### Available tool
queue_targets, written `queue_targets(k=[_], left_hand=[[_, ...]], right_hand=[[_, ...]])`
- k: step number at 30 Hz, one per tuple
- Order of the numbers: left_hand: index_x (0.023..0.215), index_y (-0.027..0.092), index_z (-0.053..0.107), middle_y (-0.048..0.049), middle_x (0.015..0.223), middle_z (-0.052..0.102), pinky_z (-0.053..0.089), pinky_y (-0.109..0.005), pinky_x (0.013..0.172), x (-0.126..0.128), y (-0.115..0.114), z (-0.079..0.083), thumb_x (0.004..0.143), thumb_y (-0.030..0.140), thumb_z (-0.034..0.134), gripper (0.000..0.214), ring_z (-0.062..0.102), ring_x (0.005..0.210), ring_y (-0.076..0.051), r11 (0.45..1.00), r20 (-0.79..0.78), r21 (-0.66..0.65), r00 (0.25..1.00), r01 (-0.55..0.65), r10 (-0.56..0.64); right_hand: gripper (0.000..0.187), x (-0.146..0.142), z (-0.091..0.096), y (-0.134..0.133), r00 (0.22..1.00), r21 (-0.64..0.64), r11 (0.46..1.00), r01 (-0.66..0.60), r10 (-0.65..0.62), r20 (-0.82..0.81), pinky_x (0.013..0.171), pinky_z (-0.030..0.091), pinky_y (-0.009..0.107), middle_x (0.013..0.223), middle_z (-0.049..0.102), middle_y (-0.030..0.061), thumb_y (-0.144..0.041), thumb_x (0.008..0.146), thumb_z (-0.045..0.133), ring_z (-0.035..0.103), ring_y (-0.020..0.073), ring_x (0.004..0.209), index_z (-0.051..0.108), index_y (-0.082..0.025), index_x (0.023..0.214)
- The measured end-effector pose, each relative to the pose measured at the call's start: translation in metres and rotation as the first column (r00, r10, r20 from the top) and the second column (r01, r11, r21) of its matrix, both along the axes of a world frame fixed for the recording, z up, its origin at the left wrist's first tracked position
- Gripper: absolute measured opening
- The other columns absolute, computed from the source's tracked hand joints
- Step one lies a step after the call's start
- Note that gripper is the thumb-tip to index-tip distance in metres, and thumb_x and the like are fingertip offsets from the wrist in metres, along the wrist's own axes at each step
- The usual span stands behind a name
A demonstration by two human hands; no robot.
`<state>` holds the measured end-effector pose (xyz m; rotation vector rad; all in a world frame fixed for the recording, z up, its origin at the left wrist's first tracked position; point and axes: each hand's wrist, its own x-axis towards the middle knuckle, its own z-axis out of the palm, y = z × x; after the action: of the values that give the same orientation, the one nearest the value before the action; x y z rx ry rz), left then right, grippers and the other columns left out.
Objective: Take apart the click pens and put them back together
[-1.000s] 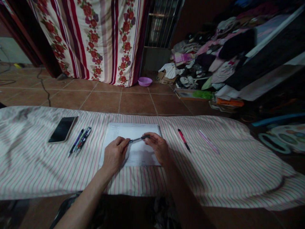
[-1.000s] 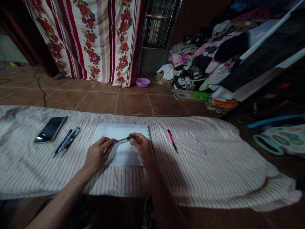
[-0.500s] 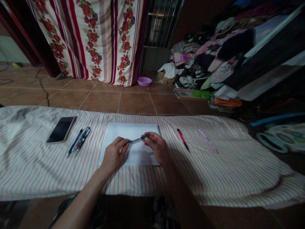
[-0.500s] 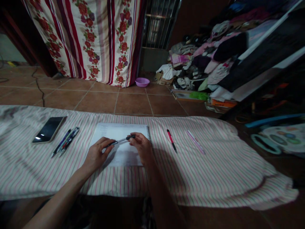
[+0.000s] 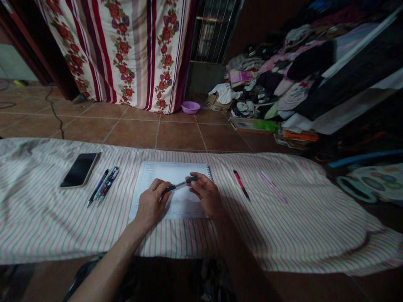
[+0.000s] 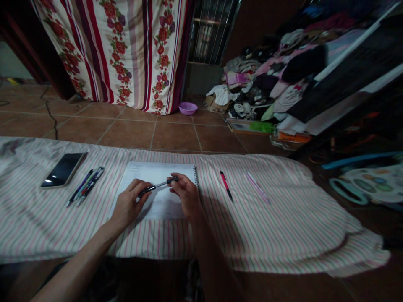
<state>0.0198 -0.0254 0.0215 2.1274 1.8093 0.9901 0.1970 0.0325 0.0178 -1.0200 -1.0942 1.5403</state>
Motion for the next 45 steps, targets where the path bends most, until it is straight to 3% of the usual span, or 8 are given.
queue_targets(k=[6,14,25,32,41,45], left_hand=[[0.098,0.021,0.055,-0.0033,0.09,0.055,0.048,-0.026,0.068,0.002,0.0,0.001,0.085,0.018,0.045,0.017,0.057,0.078,-0.013,0.994,0.037,0.1,0.998,0.048,-0.052],[0.101,0.018,0.058,-0.0048,0.085,0.054,0.049,-0.028,0.067,0.004,-0.001,0.004,0.085,0.022,0.045,0.021,0.055,0.076,-0.015,0.986,0.057,0.157,0.997,0.047,-0.056],[0.1,0.018,0.062,-0.0054,0.087,0.059,0.049,-0.025,0.065,0.003,-0.003,0.0,0.087,0.026,0.044,0.024,0.058,0.074,-0.014,0.997,0.035,0.083,0.999,0.005,-0.008],[0.101,0.019,0.062,-0.0048,0.088,0.06,0.048,-0.025,0.065,0.002,-0.003,0.001,0.087,0.025,0.045,0.023,0.059,0.072,-0.013,0.996,0.023,0.084,1.0,0.003,-0.005],[0.098,0.019,0.06,-0.0033,0.089,0.059,0.047,-0.024,0.062,0.005,-0.002,-0.001,0.086,0.024,0.046,0.019,0.059,0.073,-0.014,0.996,-0.017,0.072,0.998,-0.055,0.057],[0.097,0.02,0.06,-0.0022,0.089,0.059,0.046,-0.022,0.06,0.007,-0.002,-0.001,0.086,0.025,0.047,0.018,0.058,0.071,-0.012,0.996,0.019,0.045,0.997,-0.071,0.07]], right_hand=[[0.033,0.0,0.002,0.001,0.998,0.004,0.999,0.042,-0.042,-0.038,0.066,0.049,0.027,0.089,0.068,0.003,-0.035,0.063,0.071,0.062,0.0149,0.076,0.064,-0.023,0.094],[0.033,0.001,0.004,0.0,0.999,0.012,0.999,0.032,-0.032,-0.036,0.07,0.048,0.027,0.092,0.069,0.0027,-0.033,0.065,0.07,0.062,0.0157,0.083,0.062,-0.024,0.096],[0.028,-0.002,0.002,-0.001,1.0,0.036,0.999,0.026,-0.026,-0.006,0.065,0.047,0.026,0.087,0.07,0.0029,-0.033,0.063,0.071,0.062,0.0146,0.076,0.063,-0.022,0.088],[0.029,-0.005,0.004,-0.002,0.999,0.082,0.996,0.039,-0.04,0.014,0.068,0.047,0.028,0.086,0.07,0.0028,-0.033,0.065,0.071,0.062,0.0159,0.077,0.062,-0.023,0.091],[0.03,-0.009,0.002,-0.004,0.999,0.02,1.0,-0.013,0.014,-0.052,0.068,0.048,0.027,0.094,0.07,0.0026,-0.031,0.065,0.07,0.063,0.0155,0.081,0.062,-0.024,0.093],[0.04,-0.01,0.003,-0.004,0.998,0.021,1.0,0.005,-0.003,-0.061,0.068,0.048,0.027,0.092,0.071,0.0032,-0.031,0.065,0.07,0.063,0.0161,0.081,0.06,-0.025,0.103]])
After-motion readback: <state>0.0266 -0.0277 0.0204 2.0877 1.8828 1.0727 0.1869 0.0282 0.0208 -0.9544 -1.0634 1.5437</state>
